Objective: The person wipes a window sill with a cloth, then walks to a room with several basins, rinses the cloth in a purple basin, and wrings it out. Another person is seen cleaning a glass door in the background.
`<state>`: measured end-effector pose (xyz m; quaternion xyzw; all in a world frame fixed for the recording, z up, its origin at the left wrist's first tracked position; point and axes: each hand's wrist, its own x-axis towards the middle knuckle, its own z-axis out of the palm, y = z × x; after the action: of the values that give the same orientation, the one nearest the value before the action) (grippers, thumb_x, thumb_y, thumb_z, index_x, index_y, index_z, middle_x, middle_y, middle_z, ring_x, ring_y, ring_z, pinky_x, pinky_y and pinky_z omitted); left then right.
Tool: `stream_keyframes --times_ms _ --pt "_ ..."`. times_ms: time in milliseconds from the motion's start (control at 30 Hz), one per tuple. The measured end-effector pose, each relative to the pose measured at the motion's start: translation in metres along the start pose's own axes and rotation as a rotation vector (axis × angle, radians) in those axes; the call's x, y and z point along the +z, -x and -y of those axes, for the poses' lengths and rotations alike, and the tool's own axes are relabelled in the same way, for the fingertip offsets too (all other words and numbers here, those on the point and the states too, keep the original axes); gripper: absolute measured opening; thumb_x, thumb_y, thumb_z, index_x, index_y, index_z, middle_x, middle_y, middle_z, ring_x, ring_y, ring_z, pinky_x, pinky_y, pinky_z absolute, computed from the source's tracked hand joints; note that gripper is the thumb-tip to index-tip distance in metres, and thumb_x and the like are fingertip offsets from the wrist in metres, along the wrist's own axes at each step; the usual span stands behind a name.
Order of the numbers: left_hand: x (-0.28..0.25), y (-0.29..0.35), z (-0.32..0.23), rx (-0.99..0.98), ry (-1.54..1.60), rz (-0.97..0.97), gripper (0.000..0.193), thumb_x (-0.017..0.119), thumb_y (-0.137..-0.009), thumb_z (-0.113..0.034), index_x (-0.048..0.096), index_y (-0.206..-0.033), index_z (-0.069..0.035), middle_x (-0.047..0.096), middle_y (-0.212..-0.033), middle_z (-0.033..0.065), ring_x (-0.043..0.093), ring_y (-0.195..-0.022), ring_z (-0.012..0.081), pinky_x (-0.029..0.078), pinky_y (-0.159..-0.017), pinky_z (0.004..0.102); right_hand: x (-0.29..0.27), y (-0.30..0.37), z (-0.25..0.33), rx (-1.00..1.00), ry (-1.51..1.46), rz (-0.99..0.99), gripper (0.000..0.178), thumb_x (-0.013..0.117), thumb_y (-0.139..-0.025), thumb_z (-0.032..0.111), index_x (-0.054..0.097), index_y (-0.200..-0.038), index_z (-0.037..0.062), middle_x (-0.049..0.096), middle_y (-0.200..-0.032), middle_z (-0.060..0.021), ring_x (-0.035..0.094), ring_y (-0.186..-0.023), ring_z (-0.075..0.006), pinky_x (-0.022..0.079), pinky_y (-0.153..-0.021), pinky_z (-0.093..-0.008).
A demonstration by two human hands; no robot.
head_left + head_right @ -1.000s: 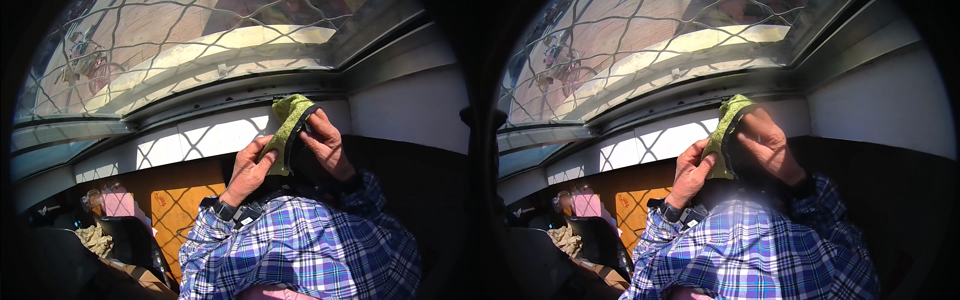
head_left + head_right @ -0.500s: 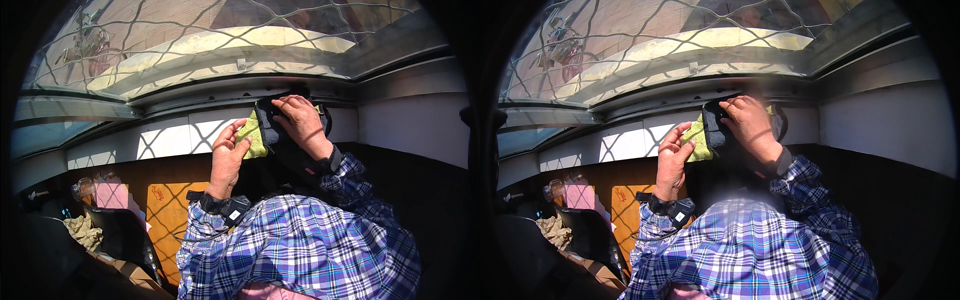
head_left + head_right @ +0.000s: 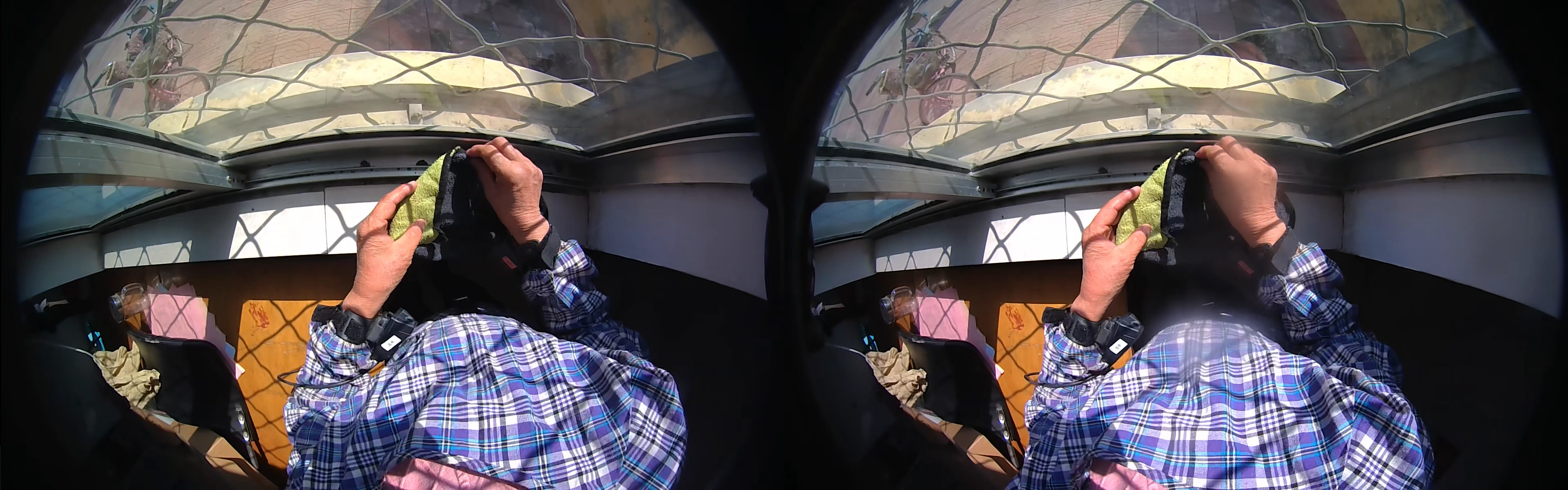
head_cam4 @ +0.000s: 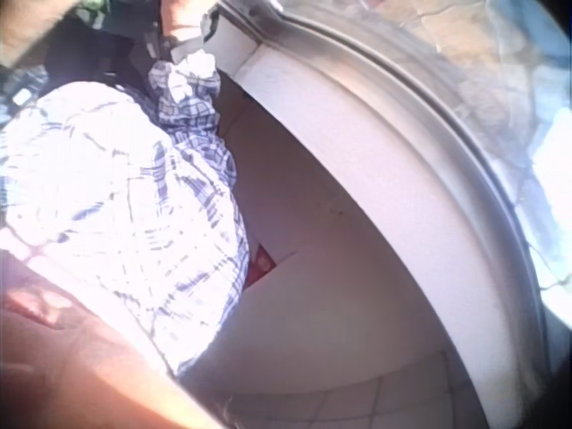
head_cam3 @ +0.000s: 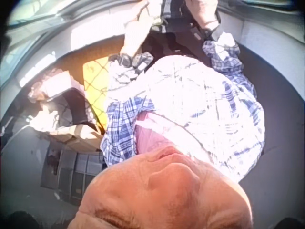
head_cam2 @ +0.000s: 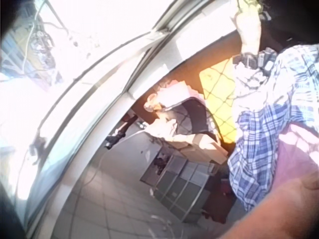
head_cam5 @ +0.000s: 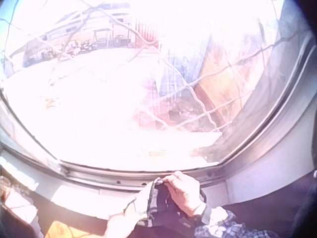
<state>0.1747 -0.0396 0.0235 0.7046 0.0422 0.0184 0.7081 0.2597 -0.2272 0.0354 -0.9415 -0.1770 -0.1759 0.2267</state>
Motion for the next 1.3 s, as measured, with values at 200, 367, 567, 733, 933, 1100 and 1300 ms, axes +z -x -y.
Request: stream_keyframes --times_ms 200,367,567,733,933,1100,1300 --pt "-0.009 -0.018 0.020 -0.076 -0.163 -0.066 0.052 0.061 -0.079 0.007 0.048 -0.128 -0.002 0.050 -0.117 0.0078 0.053 -0.108 0.0163 0.042 -0.095 0.0256 -0.001 0.002 0.001 -0.108 -0.083 0.205 0.012 0.067 -0.074 0.014 0.066 -0.086 0.0133 0.063 -0.085 -0.0009 0.060 -0.081 -0.0237 0.049 -0.069 -0.0354" --pt "-0.013 -0.008 0.033 -0.018 -0.221 -0.100 0.051 0.063 -0.078 0.007 0.049 -0.126 -0.002 0.048 -0.115 0.0068 0.053 -0.106 0.0171 0.044 -0.092 0.0260 0.004 0.016 0.002 -0.243 0.079 0.261 0.015 0.065 -0.074 0.012 0.065 -0.089 0.0119 0.061 -0.084 -0.0013 0.058 -0.083 -0.0241 0.048 -0.071 -0.0367" --pt "-0.028 0.011 0.041 0.017 -0.198 -0.236 0.048 0.064 -0.077 0.007 0.051 -0.123 -0.002 0.051 -0.112 0.0064 0.054 -0.104 0.0162 0.046 -0.088 0.0250 0.006 0.002 -0.001 -0.199 0.081 0.521 0.035 0.065 -0.072 0.006 0.055 -0.106 0.0080 0.063 -0.087 -0.0117 0.059 -0.088 -0.0310 0.047 -0.076 -0.0417" --pt "-0.034 0.017 0.046 0.036 -0.149 -0.263 0.046 0.063 -0.077 0.009 0.053 -0.121 -0.002 0.052 -0.111 0.0063 0.055 -0.101 0.0150 0.047 -0.084 0.0240 0.015 -0.006 0.008 -0.199 -0.187 0.549 0.041 0.064 -0.069 -0.003 0.054 -0.108 0.0054 0.063 -0.092 -0.0148 0.060 -0.091 -0.0331 0.050 -0.077 -0.0409" --pt "-0.032 0.017 0.050 0.050 -0.186 -0.298 0.047 0.065 -0.075 0.008 0.055 -0.119 -0.002 0.053 -0.110 0.0073 0.056 -0.096 0.0152 0.048 -0.080 0.0243 0.040 -0.008 0.022 -0.312 -0.222 0.494 0.028 0.051 -0.081 0.000 0.053 -0.108 0.0048 0.063 -0.085 -0.0168 0.062 -0.079 -0.0355 0.051 -0.066 -0.0419" --pt "-0.029 0.015 0.058 0.142 -0.293 -0.354 0.046 0.069 -0.071 0.005 0.057 -0.116 -0.003 0.056 -0.108 0.0092 0.059 -0.088 0.0165 0.051 -0.075 0.0261 0.020 -0.002 -0.005 -0.298 0.078 0.485 0.013 0.049 -0.087 0.007 0.053 -0.099 0.0045 0.061 -0.076 -0.0158 0.062 -0.070 -0.0330 0.048 -0.056 -0.0412" --pt "-0.027 0.012 0.064 0.220 -0.463 -0.375 0.046 0.070 -0.070 0.003 0.059 -0.114 -0.004 0.058 -0.107 0.0102 0.060 -0.083 0.0172 0.051 -0.067 0.0260 0.007 0.005 -0.026 -0.220 0.257 0.573 0.007 0.049 -0.088 0.008 0.052 -0.091 0.0029 0.058 -0.070 -0.0166 0.061 -0.064 -0.0336 0.048 -0.054 -0.0401"
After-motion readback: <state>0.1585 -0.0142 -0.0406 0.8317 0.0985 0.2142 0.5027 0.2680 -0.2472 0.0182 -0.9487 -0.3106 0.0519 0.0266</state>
